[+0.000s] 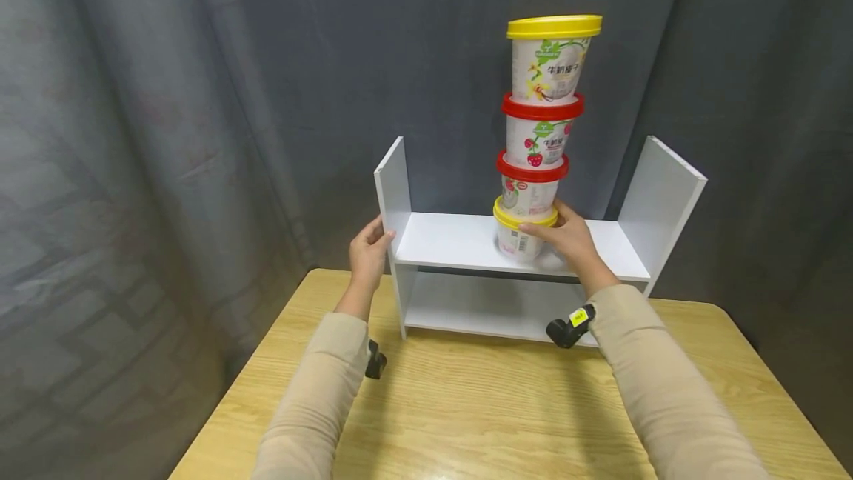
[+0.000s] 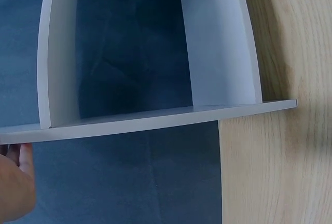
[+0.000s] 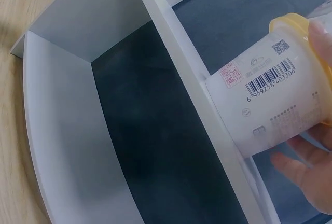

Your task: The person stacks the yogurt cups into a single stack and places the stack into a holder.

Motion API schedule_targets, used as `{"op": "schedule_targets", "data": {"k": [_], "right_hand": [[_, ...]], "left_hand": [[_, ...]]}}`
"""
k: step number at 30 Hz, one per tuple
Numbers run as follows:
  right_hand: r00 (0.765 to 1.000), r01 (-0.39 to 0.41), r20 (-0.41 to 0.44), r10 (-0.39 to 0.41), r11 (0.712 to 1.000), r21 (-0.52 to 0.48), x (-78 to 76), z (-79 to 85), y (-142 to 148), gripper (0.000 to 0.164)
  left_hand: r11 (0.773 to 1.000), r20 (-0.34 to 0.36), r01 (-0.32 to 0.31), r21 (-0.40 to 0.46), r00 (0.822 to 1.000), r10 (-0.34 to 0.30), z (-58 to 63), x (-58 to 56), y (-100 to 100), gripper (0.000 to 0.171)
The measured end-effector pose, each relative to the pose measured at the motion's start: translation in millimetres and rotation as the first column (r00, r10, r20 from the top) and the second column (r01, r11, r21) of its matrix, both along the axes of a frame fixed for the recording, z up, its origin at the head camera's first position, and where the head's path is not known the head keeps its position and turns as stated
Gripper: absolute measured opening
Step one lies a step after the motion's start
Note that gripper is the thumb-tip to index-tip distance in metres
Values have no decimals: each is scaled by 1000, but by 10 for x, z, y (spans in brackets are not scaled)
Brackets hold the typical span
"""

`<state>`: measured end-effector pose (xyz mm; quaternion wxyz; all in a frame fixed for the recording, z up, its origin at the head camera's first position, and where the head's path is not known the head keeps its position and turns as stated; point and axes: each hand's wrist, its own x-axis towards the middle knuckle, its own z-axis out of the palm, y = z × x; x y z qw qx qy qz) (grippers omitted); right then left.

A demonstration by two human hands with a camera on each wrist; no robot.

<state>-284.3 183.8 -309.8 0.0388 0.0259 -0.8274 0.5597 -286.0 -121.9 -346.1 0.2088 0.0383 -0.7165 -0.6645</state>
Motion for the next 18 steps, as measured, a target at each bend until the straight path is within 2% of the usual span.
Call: {"op": "schedule_targets", "data": {"k": [6,9,14,18], "right_hand": [[1000,-15,-23,15,1000,-2,-62,-31,26,96],[999,-17,-32,16,1000,-12,-108,-74,46,96],[1000,6,-7,-6,1000,-5,-151,-133,77,104],[999,45,8,-46,993,105,-165,-252,184,107]], "left_hand": [[1000,-7,13,7,1000,-13,11,-27,45,42],[999,4,31,-16,1000,-31,28,-29,68,46],[986,65,33,-161,998,-23,60,51,87,57],[943,53,8,-333,999,10,88,183,80,68]]}}
